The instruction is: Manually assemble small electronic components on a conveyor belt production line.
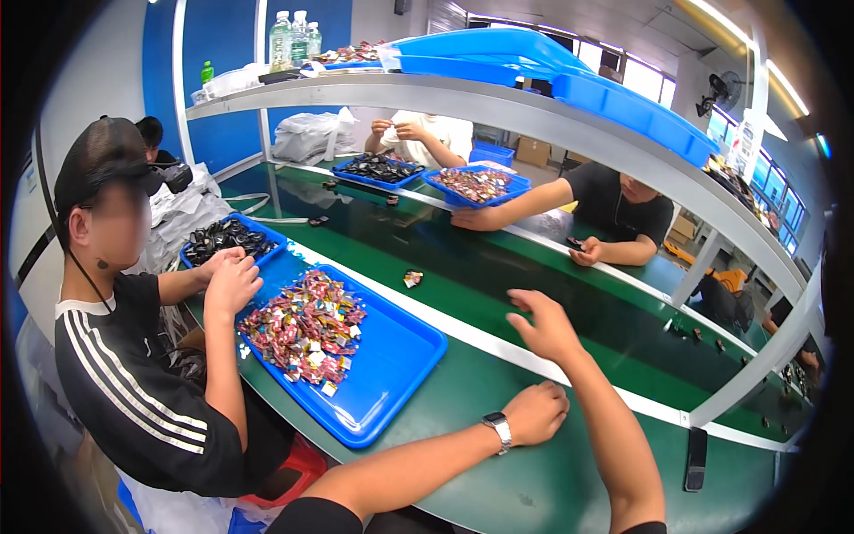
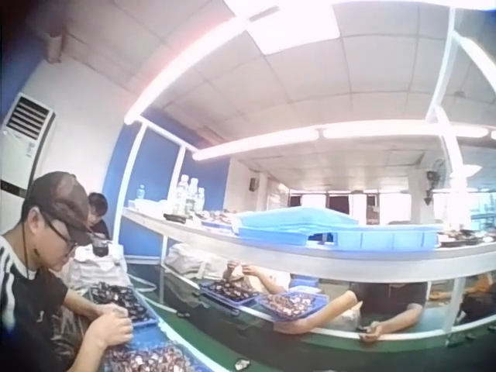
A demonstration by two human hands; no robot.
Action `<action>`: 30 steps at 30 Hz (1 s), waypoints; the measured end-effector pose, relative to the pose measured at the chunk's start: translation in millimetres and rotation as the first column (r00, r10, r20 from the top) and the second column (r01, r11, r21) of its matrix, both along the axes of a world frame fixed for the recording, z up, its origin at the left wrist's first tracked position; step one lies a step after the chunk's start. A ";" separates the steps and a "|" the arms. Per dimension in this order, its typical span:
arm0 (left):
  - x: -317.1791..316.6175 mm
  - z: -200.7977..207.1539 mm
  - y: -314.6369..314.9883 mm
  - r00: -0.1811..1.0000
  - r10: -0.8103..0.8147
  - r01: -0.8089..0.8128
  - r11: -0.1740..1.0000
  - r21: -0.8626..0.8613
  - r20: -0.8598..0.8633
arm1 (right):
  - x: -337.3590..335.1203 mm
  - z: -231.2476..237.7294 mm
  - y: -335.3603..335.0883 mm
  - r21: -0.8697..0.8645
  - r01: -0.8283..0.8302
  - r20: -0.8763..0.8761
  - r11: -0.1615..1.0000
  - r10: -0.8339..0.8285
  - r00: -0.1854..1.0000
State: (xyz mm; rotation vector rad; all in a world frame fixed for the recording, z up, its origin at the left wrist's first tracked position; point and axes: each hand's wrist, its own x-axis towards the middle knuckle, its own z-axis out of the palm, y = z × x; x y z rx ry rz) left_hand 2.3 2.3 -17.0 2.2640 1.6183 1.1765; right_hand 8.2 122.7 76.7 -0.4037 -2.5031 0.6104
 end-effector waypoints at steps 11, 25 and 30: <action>18.4 -89.5 38.9 0.536 -0.285 0.475 0.880 -0.005 0.795 | -233.6 -72.3 47.9 -0.062 -0.062 0.063 0.996 0.066 0.996; 4.6 -24.4 1.6 0.992 -0.101 0.105 0.993 -0.061 0.076 | -205.0 -58.8 60.2 -0.306 0.022 0.371 0.952 0.098 0.924; 1.0 7.8 8.5 0.994 -0.050 0.078 0.939 -0.334 0.093 | -121.8 -25.1 71.9 -0.693 0.068 0.124 0.718 0.026 0.992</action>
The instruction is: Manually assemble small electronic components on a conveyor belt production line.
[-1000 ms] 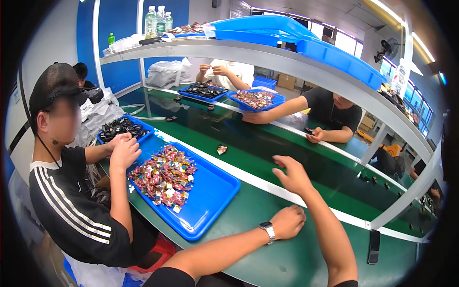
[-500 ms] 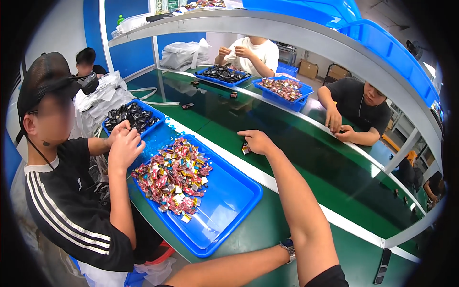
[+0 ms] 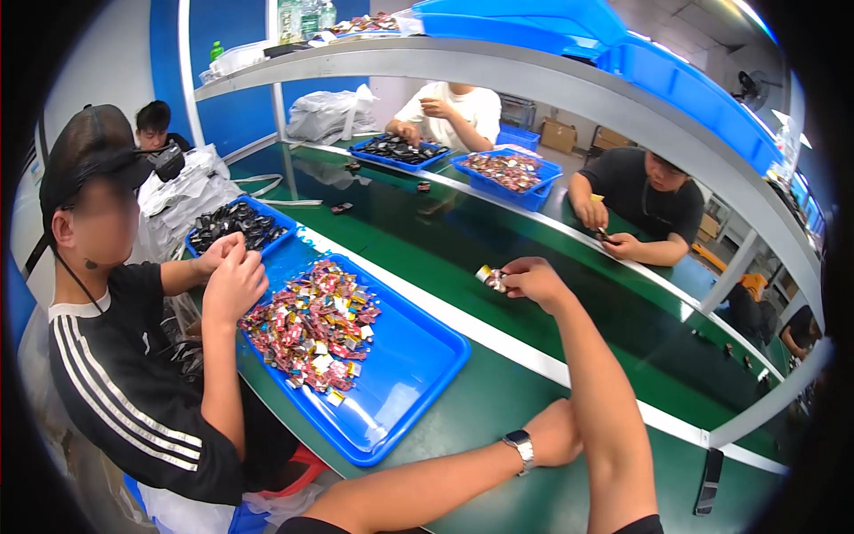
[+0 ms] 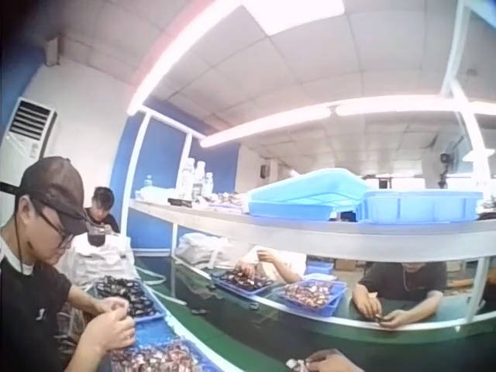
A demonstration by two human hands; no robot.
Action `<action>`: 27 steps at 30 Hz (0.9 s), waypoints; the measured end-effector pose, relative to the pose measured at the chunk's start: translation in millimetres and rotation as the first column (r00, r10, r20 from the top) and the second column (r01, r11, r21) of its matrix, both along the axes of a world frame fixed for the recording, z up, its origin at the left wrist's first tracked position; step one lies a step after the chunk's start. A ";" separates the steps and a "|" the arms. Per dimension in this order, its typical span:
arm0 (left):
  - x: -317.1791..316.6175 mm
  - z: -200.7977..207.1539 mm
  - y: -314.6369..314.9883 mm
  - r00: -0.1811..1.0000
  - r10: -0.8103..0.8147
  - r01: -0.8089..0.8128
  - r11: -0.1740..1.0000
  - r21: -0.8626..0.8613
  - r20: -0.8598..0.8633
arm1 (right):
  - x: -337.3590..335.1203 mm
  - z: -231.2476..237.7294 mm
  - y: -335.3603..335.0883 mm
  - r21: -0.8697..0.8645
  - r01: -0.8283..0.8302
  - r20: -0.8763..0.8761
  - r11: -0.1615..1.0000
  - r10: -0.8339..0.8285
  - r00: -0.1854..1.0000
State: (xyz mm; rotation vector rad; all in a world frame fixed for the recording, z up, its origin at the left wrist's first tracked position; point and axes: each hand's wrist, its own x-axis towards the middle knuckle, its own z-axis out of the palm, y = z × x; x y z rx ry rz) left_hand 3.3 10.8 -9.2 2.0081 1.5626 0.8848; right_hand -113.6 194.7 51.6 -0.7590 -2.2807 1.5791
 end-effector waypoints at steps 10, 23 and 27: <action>-15.7 -4.0 -4.0 0.862 0.254 -0.287 0.958 0.011 0.438 | 249.9 -28.0 -73.9 -0.468 0.369 -0.251 0.803 -0.522 0.815; -1.5 12.3 -6.9 0.596 0.149 0.017 0.980 -0.198 0.789 | 277.0 -64.1 -127.2 -0.538 0.335 -0.406 0.773 -0.586 0.701; -6.4 6.5 -6.5 0.552 0.200 -0.021 0.974 -0.227 0.810 | 283.1 -47.6 -135.1 0.189 0.478 -0.380 0.858 -0.385 0.841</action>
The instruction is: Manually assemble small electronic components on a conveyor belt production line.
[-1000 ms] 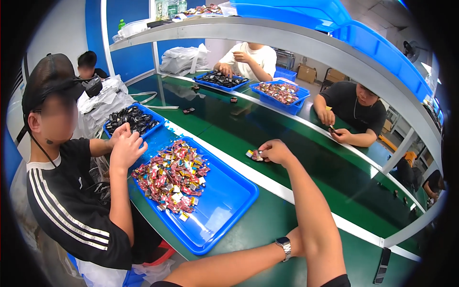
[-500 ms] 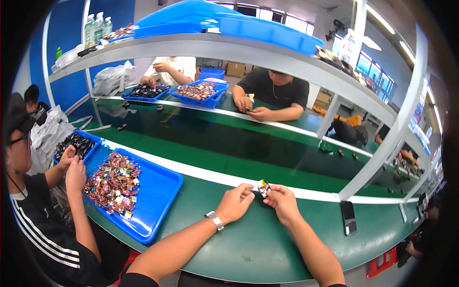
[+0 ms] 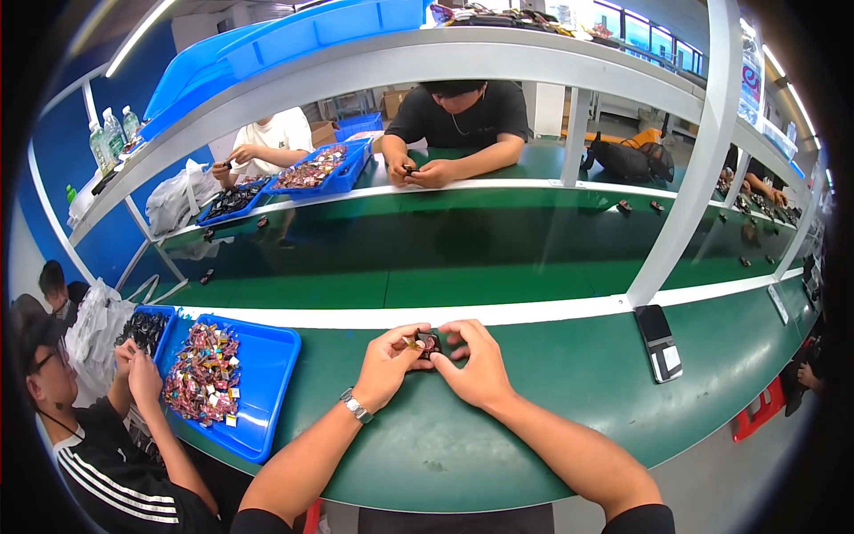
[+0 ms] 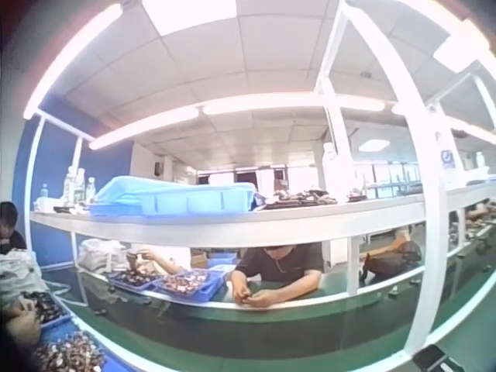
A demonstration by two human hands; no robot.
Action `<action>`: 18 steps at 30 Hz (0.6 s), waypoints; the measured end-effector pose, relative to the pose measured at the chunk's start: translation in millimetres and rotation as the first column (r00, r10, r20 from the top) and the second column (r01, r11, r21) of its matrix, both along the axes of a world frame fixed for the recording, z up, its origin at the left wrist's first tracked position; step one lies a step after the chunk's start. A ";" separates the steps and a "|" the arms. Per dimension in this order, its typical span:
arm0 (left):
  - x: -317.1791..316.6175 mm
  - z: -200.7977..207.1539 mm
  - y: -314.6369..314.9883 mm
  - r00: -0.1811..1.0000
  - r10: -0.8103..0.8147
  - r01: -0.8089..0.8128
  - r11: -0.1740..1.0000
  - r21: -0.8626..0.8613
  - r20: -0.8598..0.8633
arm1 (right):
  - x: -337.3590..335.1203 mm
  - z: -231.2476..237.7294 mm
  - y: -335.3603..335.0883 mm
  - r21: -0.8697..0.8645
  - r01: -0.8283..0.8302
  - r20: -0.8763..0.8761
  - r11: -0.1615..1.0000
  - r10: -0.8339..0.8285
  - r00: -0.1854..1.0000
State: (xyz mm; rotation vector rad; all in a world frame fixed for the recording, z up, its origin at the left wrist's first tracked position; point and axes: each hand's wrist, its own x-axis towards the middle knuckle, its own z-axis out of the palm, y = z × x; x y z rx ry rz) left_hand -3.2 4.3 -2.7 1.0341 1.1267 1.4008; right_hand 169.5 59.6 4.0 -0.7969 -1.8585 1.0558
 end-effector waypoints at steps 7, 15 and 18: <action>2.2 -2.8 0.5 0.993 -0.012 0.018 0.998 0.053 -0.115 | -3.2 12.7 -1.6 0.459 -0.102 0.139 0.883 0.042 0.989; 0.6 14.0 -1.2 0.998 -0.059 0.056 0.994 -0.091 -0.035 | 0.4 7.8 12.3 0.525 -0.043 0.015 0.850 0.041 0.999; 0.1 13.6 -3.1 0.999 -0.050 0.049 0.994 -0.102 -0.004 | 0.1 8.5 7.6 0.483 -0.050 0.024 0.874 0.044 0.999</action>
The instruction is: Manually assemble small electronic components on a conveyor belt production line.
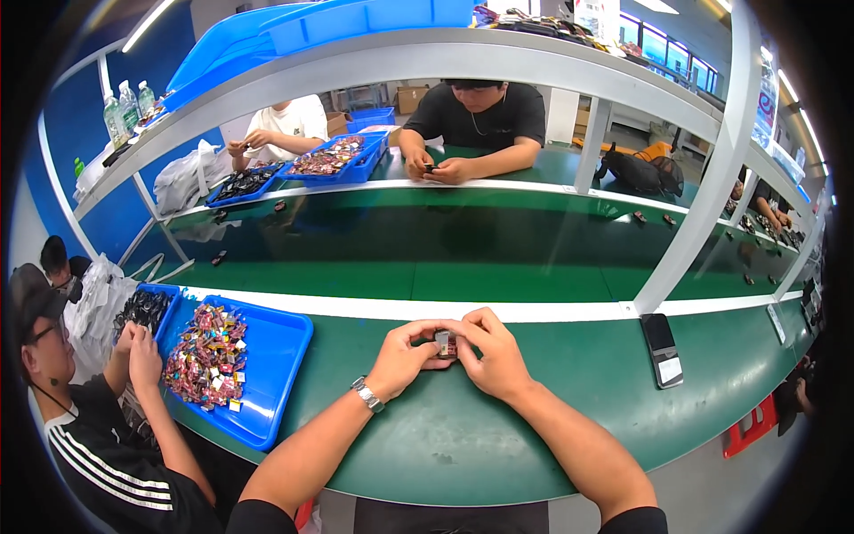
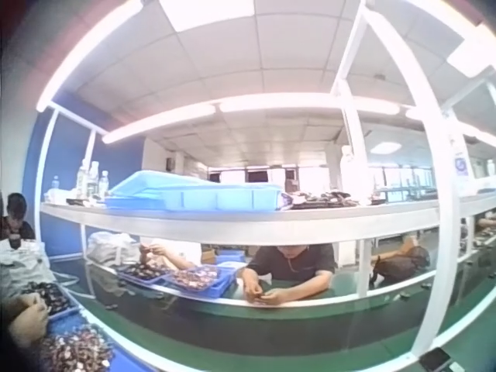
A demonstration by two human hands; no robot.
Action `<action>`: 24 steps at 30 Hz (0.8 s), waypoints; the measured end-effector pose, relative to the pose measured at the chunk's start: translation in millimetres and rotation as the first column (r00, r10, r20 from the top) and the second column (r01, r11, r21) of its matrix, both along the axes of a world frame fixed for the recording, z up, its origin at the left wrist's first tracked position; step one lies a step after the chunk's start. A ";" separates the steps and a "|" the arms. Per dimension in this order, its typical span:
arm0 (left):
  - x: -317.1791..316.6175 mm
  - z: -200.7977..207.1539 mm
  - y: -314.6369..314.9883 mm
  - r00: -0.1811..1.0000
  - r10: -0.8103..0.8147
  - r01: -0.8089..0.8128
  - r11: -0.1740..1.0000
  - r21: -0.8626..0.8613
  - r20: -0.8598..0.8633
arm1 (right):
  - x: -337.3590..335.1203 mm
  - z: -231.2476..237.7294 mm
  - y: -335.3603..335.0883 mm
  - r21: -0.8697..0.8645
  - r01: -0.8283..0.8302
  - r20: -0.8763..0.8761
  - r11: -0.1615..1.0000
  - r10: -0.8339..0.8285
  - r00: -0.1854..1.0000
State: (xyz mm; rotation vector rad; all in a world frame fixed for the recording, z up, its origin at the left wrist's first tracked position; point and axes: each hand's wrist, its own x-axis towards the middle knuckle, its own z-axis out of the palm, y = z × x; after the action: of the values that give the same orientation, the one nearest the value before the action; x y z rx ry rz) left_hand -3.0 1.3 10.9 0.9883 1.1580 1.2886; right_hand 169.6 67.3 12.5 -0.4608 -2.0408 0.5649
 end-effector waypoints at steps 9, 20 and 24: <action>-3.2 -7.4 2.8 0.997 0.015 -0.018 0.999 0.032 0.082 | 5.7 -3.1 1.6 -0.249 -0.045 0.068 0.967 0.063 0.996; -1.9 -7.8 3.4 0.997 -0.047 0.045 0.998 0.045 0.059 | 8.7 -0.6 6.6 0.199 0.030 0.268 0.980 -0.084 0.960; -4.6 -6.3 1.0 0.996 -0.066 0.063 0.997 0.049 0.054 | 7.0 -4.1 6.7 0.171 0.021 0.276 0.985 -0.068 0.959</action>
State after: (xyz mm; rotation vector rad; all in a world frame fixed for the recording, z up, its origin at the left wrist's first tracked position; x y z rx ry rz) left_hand -7.7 2.2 4.6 1.0104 1.0494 1.2895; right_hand 176.6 74.0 8.4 -0.5083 -2.3203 0.3101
